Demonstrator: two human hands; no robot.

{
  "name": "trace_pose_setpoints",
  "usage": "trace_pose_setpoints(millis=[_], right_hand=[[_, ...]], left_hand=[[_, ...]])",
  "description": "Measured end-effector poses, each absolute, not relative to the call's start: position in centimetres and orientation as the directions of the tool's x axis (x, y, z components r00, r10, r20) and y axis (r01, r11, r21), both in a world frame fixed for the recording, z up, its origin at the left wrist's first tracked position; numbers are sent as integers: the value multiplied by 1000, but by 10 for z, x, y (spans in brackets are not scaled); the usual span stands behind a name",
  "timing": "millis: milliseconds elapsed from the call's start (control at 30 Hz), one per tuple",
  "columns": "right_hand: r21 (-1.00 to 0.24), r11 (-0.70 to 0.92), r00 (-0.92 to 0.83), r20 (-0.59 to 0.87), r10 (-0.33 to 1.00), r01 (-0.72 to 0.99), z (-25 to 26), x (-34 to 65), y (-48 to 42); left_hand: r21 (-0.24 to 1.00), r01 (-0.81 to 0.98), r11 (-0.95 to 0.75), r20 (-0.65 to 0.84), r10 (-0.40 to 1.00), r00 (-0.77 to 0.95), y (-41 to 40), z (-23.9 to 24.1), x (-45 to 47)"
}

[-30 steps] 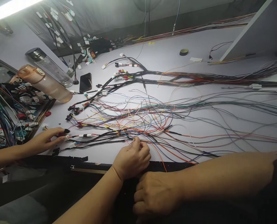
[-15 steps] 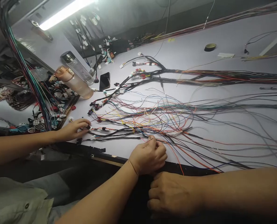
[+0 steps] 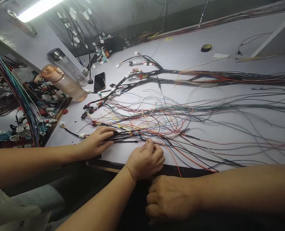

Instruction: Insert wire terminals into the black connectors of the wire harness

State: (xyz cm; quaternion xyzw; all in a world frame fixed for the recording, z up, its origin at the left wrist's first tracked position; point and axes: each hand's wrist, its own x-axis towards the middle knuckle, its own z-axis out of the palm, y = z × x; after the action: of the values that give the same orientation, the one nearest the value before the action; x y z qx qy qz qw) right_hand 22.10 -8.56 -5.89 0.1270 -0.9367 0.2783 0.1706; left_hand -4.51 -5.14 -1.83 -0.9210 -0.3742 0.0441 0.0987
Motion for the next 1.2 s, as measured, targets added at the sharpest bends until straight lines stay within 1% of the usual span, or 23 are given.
trace_pose_setpoints(millis=[33, 67, 133, 167, 300, 433, 633, 900, 1067, 1200], right_hand=[[-475, 815, -910, 390, -142, -331, -59, 221, -85], [-474, 817, -910, 389, -141, -329, -59, 221, -85], [-474, 816, -911, 386, -144, -330, -59, 222, -85], [-475, 815, -911, 386, -146, -331, -59, 222, -85], [-474, 817, -915, 376, -149, -328, -56, 222, -83], [-474, 818, -920, 358, -160, -327, -53, 222, -83], [-463, 825, -910, 389, -141, -326, -57, 223, -85], [-461, 820, -902, 405, -147, -340, -61, 222, -83], [-468, 816, -905, 399, -148, -340, -62, 223, -84], [-461, 823, -913, 376, -159, -333, -61, 222, -84]], left_hand=[[-10, 749, -663, 65, 747, 662, -48, -16, -70], [130, 768, -627, 104, 779, 618, -45, -14, -90], [243, 764, -598, 130, 800, 585, -40, -16, -116], [261, 763, -591, 125, 805, 580, -39, -18, -122], [262, 782, -565, 94, 822, 562, -38, -23, -118], [236, 769, -594, 86, 801, 592, -34, -21, -115], [294, 786, -543, 52, 831, 555, -33, -18, -117], [372, 757, -537, 44, 825, 563, -35, -22, -119], [363, 764, -534, 14, 822, 569, -34, -20, -118], [317, 758, -570, 45, 808, 588, -35, -24, -123]])
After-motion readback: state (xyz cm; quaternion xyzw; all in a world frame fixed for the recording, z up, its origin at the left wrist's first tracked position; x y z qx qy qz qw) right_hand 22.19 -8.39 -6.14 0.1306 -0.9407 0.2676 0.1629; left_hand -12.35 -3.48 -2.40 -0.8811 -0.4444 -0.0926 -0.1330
